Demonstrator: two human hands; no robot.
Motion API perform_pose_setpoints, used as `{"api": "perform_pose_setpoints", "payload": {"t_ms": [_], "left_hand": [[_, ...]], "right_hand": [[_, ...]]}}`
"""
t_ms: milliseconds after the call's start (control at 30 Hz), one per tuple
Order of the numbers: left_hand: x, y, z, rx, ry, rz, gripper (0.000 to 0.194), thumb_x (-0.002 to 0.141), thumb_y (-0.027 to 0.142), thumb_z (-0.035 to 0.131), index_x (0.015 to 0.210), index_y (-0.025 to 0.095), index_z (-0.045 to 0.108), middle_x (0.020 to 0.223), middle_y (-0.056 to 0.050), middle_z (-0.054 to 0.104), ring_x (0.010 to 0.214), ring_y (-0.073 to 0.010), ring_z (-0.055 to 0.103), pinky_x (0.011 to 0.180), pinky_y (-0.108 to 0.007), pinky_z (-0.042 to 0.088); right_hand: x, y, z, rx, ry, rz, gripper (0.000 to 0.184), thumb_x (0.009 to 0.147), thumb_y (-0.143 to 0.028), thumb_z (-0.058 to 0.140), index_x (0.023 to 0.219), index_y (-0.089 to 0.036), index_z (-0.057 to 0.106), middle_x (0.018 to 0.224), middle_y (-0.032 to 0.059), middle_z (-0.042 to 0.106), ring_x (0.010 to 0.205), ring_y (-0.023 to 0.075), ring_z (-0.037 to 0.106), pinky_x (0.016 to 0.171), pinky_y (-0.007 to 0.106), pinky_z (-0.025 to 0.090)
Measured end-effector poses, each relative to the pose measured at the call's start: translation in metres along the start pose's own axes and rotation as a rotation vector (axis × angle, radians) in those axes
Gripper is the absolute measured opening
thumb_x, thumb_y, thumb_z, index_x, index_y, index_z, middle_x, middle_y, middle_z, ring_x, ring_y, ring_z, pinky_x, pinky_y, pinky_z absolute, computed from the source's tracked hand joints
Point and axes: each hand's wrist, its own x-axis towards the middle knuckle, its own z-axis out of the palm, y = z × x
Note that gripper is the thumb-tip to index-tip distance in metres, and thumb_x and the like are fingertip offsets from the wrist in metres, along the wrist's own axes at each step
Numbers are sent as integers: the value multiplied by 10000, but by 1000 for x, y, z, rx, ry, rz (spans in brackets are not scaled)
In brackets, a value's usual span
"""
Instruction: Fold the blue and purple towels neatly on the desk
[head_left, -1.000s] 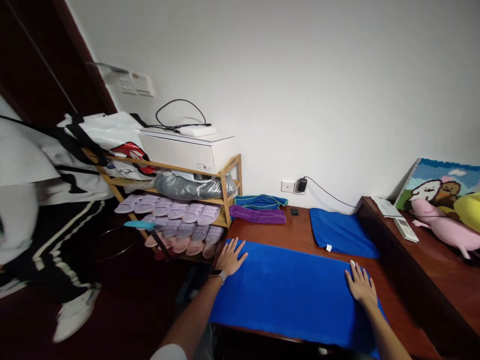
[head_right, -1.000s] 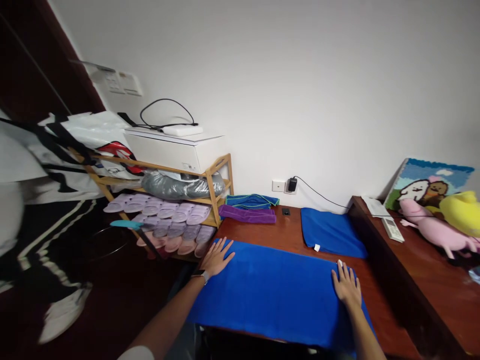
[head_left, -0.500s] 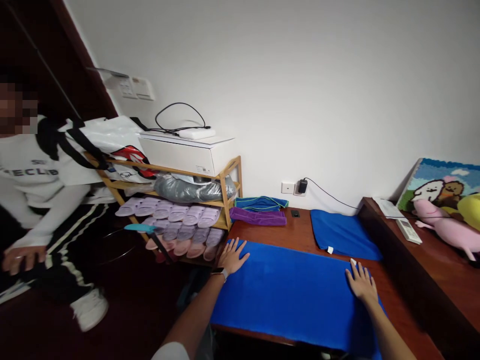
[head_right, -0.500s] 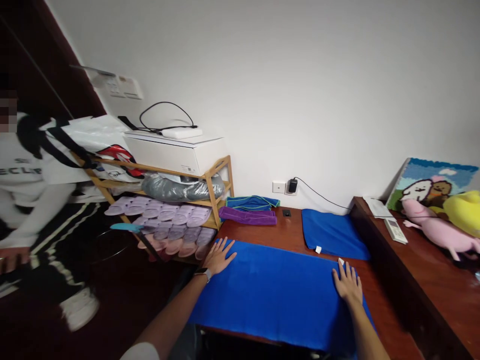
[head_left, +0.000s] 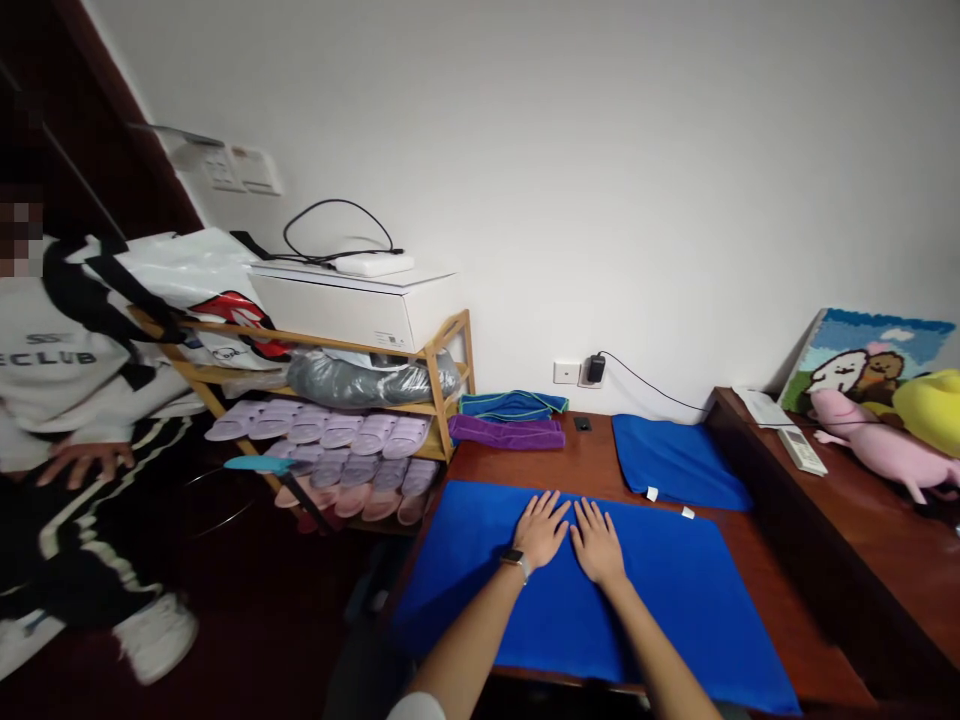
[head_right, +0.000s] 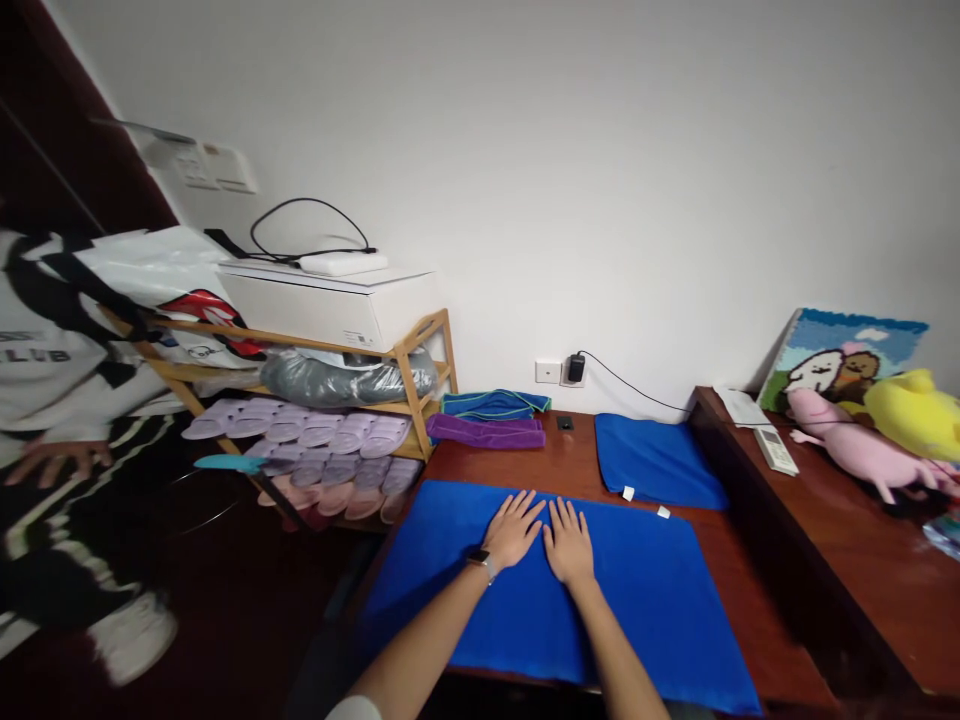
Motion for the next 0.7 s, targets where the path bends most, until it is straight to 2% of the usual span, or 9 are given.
{"api": "perform_pose_setpoints", "payload": {"t_ms": [67, 200, 267, 300, 400, 533, 700], "left_hand": [[-8, -28, -8, 31, 17, -92, 593, 1094, 526, 422, 1640, 313, 513, 1738, -103, 444, 1622, -328, 382, 1331, -584, 265], [-41, -122, -43, 135, 84, -336, 662, 1076, 596, 407, 1647, 275, 506, 1734, -130, 441, 1624, -371, 370, 1315, -632, 272], [-55, -156, -56, 176, 85, -372, 694, 1067, 624, 410, 1650, 259, 501, 1735, -138, 439, 1625, -364, 370, 1325, -612, 262], [-60, -166, -60, 189, 83, -373, 706, 1064, 632, 410, 1653, 252, 497, 1736, -142, 438, 1626, -360, 370, 1329, -603, 259], [-65, -172, -63, 211, 84, -361, 716, 1066, 631, 402, 1656, 236, 492, 1736, -158, 434, 1624, -355, 376, 1331, -593, 263], [-59, -164, -64, 219, 84, -372, 703, 1066, 629, 401, 1648, 248, 505, 1732, -144, 448, 1627, -350, 369, 1324, -587, 282], [-53, -164, -66, 207, 73, -389, 709, 1056, 615, 422, 1652, 238, 500, 1735, -152, 442, 1630, -356, 362, 1325, -584, 278]], "right_hand": [[-5, 40, -5, -20, -8, 99, 682, 1108, -473, 208, 1735, -223, 299, 1804, 52, 284, 1684, 246, 206, 1365, 482, 142], [-34, 162, -24, -56, -1, 420, 694, 1112, -498, 148, 1753, -239, 196, 1829, 36, 215, 1692, 232, 161, 1361, 442, 136], [-49, 210, -30, -77, 5, 546, 707, 1106, -505, 93, 1757, -237, 166, 1836, 20, 184, 1694, 219, 147, 1360, 418, 140], [-54, 225, -32, -86, 3, 583, 715, 1102, -506, 67, 1758, -237, 158, 1839, 12, 171, 1694, 212, 146, 1360, 410, 143], [-61, 244, -32, -106, -1, 612, 734, 1088, -503, 23, 1759, -236, 153, 1840, 0, 162, 1691, 194, 158, 1362, 402, 148], [-58, 240, -27, -111, 21, 616, 753, 1072, -508, -4, 1761, -249, 152, 1841, -16, 151, 1693, 188, 143, 1366, 419, 144], [-51, 244, -20, -59, 14, 625, 794, 1040, -541, 13, 1763, -246, 159, 1841, -15, 134, 1700, 231, 105, 1371, 508, 122]]}}
